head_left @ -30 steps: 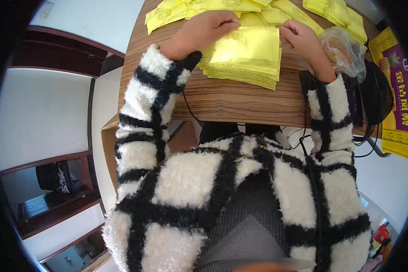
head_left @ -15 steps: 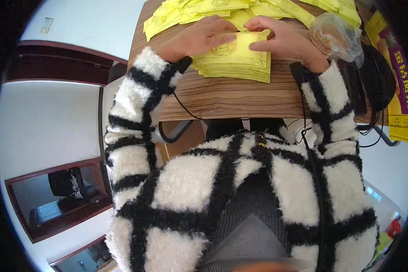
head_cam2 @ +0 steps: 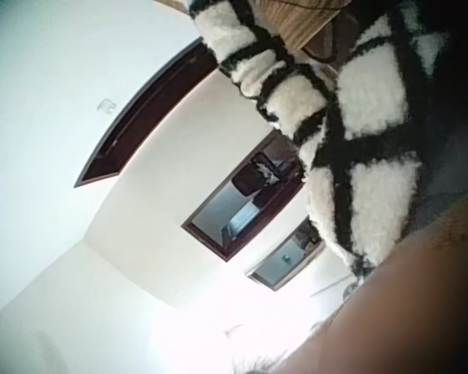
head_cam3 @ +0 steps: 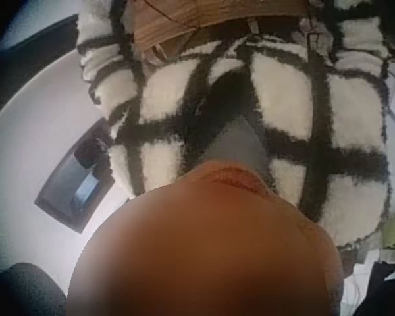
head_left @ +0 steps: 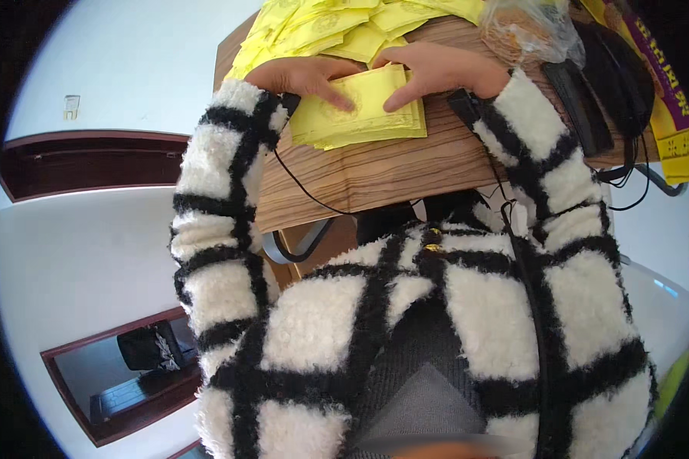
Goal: Folding and stacking yellow ritual papers on a wooden table.
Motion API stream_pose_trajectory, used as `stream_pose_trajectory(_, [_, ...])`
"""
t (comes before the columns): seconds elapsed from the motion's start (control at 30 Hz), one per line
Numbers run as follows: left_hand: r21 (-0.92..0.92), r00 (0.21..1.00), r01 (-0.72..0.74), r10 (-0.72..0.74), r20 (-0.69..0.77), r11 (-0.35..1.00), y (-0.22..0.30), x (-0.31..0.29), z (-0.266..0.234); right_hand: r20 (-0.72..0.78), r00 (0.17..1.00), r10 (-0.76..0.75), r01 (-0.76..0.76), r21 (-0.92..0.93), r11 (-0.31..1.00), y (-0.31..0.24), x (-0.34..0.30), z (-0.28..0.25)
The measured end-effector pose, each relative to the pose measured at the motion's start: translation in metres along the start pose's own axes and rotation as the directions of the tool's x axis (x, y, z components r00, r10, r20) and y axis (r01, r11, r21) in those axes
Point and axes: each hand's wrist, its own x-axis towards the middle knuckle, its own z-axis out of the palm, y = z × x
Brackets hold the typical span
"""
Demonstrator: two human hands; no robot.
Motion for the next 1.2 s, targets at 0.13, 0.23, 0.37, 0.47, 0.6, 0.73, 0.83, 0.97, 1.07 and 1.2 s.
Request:
stream_pose_trajectory(0.13, [0.168, 0.994, -0.069, 0.082, -0.067, 0.983, -0.007, 0.004, 0.012, 0.045, 0.999, 0.010, -0.011, 0.028, 1.000, 0.002, 0.003, 0.004])
stream_pose_trajectory(0.23, [0.190, 0.998, -0.037, 0.045, -0.039, 0.981, -0.009, 0.011, 0.018, 0.067, 0.998, 0.000, -0.003, 0.039, 0.999, 0.004, 0.003, 0.007])
stream_pose_trajectory(0.37, [0.285, 0.995, -0.016, 0.042, -0.086, 0.958, -0.009, 0.012, 0.019, 0.087, 0.996, -0.027, 0.025, 0.024, 0.999, 0.009, 0.007, 0.009])
stream_pose_trajectory(0.47, [0.363, 0.985, 0.008, 0.055, -0.163, 0.932, -0.011, 0.010, 0.026, 0.089, 0.994, -0.061, 0.061, 0.003, 0.998, 0.014, 0.010, 0.010])
stream_pose_trajectory(0.6, [0.424, 0.954, 0.036, 0.096, -0.285, 0.905, -0.013, 0.006, 0.031, 0.111, 0.988, -0.107, 0.108, 0.000, 0.994, 0.016, 0.013, 0.005])
stream_pose_trajectory(0.73, [0.386, 0.934, -0.031, 0.165, -0.317, 0.922, -0.006, 0.002, 0.035, 0.102, 0.971, -0.216, 0.212, 0.049, 0.976, 0.018, 0.018, 0.005])
stream_pose_trajectory(0.83, [0.376, 0.943, -0.072, 0.186, -0.277, 0.924, 0.002, -0.002, 0.041, 0.092, 0.983, -0.157, 0.155, 0.032, 0.987, 0.014, 0.014, 0.002])
stream_pose_trajectory(0.97, [0.545, 0.883, 0.089, 0.187, -0.430, 0.834, 0.010, -0.010, 0.054, 0.022, 0.999, -0.043, 0.036, 0.240, 0.970, 0.016, 0.015, -0.003])
stream_pose_trajectory(1.07, [0.540, 0.699, 0.419, 0.120, -0.705, 0.730, 0.017, -0.013, 0.064, -0.189, 0.973, -0.130, 0.170, 0.211, 0.963, 0.032, 0.020, -0.003])
stream_pose_trajectory(1.2, [0.586, 0.634, 0.425, 0.235, -0.737, 0.690, 0.012, -0.008, 0.069, -0.321, 0.943, -0.088, 0.204, 0.347, 0.915, 0.048, 0.024, -0.002])
